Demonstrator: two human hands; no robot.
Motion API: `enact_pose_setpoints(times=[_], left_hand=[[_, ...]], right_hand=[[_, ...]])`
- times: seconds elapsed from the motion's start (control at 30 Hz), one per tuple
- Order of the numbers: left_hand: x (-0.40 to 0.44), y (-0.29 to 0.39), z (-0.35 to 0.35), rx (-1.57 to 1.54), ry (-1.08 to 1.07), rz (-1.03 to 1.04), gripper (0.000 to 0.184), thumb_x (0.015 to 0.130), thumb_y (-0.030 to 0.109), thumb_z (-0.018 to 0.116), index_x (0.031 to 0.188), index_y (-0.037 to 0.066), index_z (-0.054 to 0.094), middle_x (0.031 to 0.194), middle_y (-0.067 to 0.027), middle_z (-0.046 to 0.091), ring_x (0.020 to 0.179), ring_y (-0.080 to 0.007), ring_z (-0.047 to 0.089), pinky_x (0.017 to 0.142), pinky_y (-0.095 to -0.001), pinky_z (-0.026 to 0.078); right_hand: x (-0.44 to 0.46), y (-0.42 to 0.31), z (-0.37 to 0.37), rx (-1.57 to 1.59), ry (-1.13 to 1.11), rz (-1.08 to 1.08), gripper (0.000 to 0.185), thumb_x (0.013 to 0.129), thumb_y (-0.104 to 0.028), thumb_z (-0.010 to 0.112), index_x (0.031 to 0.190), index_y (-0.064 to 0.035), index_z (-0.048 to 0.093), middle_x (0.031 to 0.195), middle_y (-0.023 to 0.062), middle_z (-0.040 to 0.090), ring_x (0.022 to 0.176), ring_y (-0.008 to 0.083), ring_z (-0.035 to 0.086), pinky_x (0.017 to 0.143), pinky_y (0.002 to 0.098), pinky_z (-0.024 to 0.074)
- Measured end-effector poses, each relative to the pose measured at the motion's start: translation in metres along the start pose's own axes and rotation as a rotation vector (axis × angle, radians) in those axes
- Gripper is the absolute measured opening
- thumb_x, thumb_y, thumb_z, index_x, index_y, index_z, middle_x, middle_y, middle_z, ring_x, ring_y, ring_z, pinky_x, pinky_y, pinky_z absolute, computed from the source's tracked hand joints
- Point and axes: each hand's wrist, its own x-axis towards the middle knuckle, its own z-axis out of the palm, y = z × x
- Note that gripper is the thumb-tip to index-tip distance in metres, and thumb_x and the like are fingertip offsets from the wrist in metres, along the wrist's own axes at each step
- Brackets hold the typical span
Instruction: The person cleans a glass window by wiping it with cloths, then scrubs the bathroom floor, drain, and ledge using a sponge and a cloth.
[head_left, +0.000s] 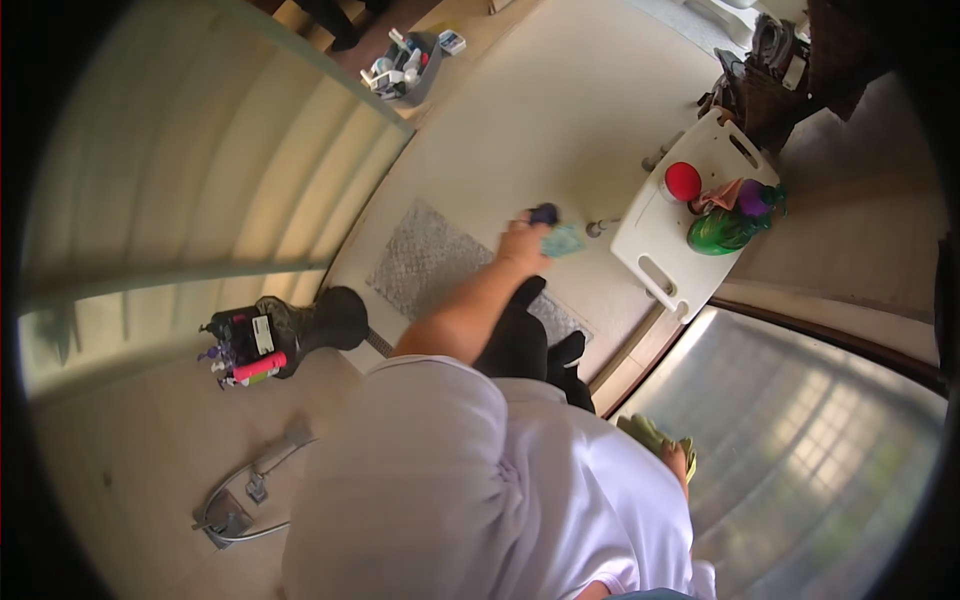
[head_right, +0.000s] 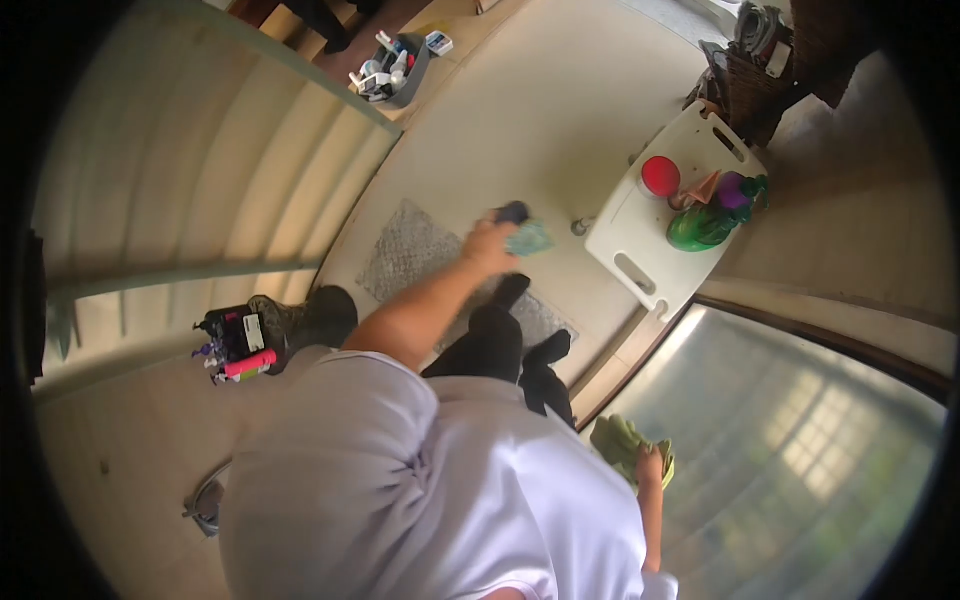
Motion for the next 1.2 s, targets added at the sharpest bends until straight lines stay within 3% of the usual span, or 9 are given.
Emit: enact_pose_setpoints(times=[0.3,0.33,0.43,0.5,0.57,0.73,0.87,1.1,1.2], left_hand=[[-0.114,-0.239,-0.122,-0.011,0.032,-0.745,0.06,0.06,0.035,0.068,0.111,0.009,0.051,0.114,-0.0264,0.043,0.102,-0.0386,0.048,0.086,-0.04,0.041],[-0.12,-0.257,-0.129,-0.012,0.038,-0.792,0.061,0.06,0.036,0.067,0.111,0.007,0.051,0.114,-0.0261,0.043,0.102,-0.0388,0.048,0.086,-0.0398,0.042],[-0.132,-0.331,-0.128,-0.069,0.008,-0.767,0.06,0.058,0.034,0.068,0.11,0.01,0.052,0.115,-0.0284,0.04,0.1,-0.0425,0.048,0.085,-0.0416,0.043],[-0.133,-0.354,-0.139,-0.006,0.062,-0.679,0.061,0.058,0.034,0.068,0.112,0.01,0.051,0.118,-0.0271,0.037,0.1,-0.0413,0.048,0.084,-0.0416,0.043],[-0.124,-0.355,-0.165,-0.001,-0.01,-0.712,0.064,0.059,0.033,0.068,0.114,0.009,0.048,0.121,-0.0265,0.032,0.098,-0.0402,0.049,0.082,-0.0424,0.044],[-0.092,-0.374,-0.188,-0.188,-0.011,-0.87,0.062,0.061,0.03,0.065,0.115,0.007,0.046,0.123,-0.0266,0.028,0.099,-0.0398,0.047,0.08,-0.0437,0.044],[-0.065,-0.393,-0.169,-0.349,0.051,-0.908,0.06,0.062,0.027,0.063,0.115,0.006,0.045,0.123,-0.0268,0.028,0.101,-0.0398,0.046,0.08,-0.0438,0.043],[0.003,-0.375,-0.172,-0.224,0.195,-0.614,0.06,0.06,0.024,0.063,0.113,0.004,0.045,0.122,-0.0246,0.029,0.102,-0.0403,0.043,0.083,-0.0438,0.042],[0.044,-0.358,-0.189,-0.353,0.158,-0.654,0.06,0.059,0.025,0.065,0.112,0.004,0.045,0.123,-0.0241,0.03,0.104,-0.0401,0.042,0.083,-0.0437,0.042]], right_hand=[[0.029,-0.156,-0.05,-0.184,0.012,-0.133,0.049,0.082,-0.037,0.044,0.11,0.0033,0.049,0.105,0.0254,0.054,0.101,0.038,0.049,0.086,0.0399,0.0386],[0.038,-0.17,-0.051,-0.388,-0.044,-0.307,0.053,0.082,-0.041,0.046,0.109,0.004,0.049,0.105,0.0254,0.054,0.101,0.0376,0.05,0.086,0.0397,0.0385],[0.049,-0.228,-0.038,-0.159,0.084,-0.243,0.048,0.079,-0.04,0.047,0.099,0.0029,0.056,0.094,0.0266,0.057,0.092,0.0377,0.054,0.081,0.0405,0.0408],[0.07,-0.266,-0.034,-0.173,0.023,-0.424,0.05,0.078,-0.042,0.051,0.102,0.0021,0.055,0.096,0.0248,0.057,0.093,0.0367,0.054,0.081,0.0397,0.0409],[0.017,-0.355,-0.051,-0.216,0.094,-0.345,0.052,0.077,-0.043,0.055,0.107,-0.0011,0.053,0.097,0.0224,0.057,0.094,0.0344,0.054,0.082,0.0387,0.0409],[-0.02,-0.469,-0.071,-0.059,0.121,-0.499,0.052,0.074,-0.04,0.06,0.107,0.0004,0.051,0.099,0.0219,0.057,0.096,0.0331,0.054,0.084,0.0366,0.0404],[-0.009,-0.495,-0.079,0.046,0.175,-0.532,0.044,0.074,-0.035,0.062,0.104,-0.0047,0.054,0.094,0.016,0.059,0.089,0.0278,0.056,0.08,0.0344,0.0419],[0.037,-0.517,-0.092,0.446,0.145,-0.47,0.04,0.073,-0.033,0.063,0.1,-0.0052,0.056,0.093,0.0162,0.059,0.089,0.0259,0.056,0.08,0.033,0.0415],[0.056,-0.534,-0.094,0.365,0.3,-0.55,0.035,0.075,-0.028,0.064,0.099,-0.0056,0.054,0.086,0.01,0.059,0.08,0.0169,0.055,0.073,0.0285,0.0428]])
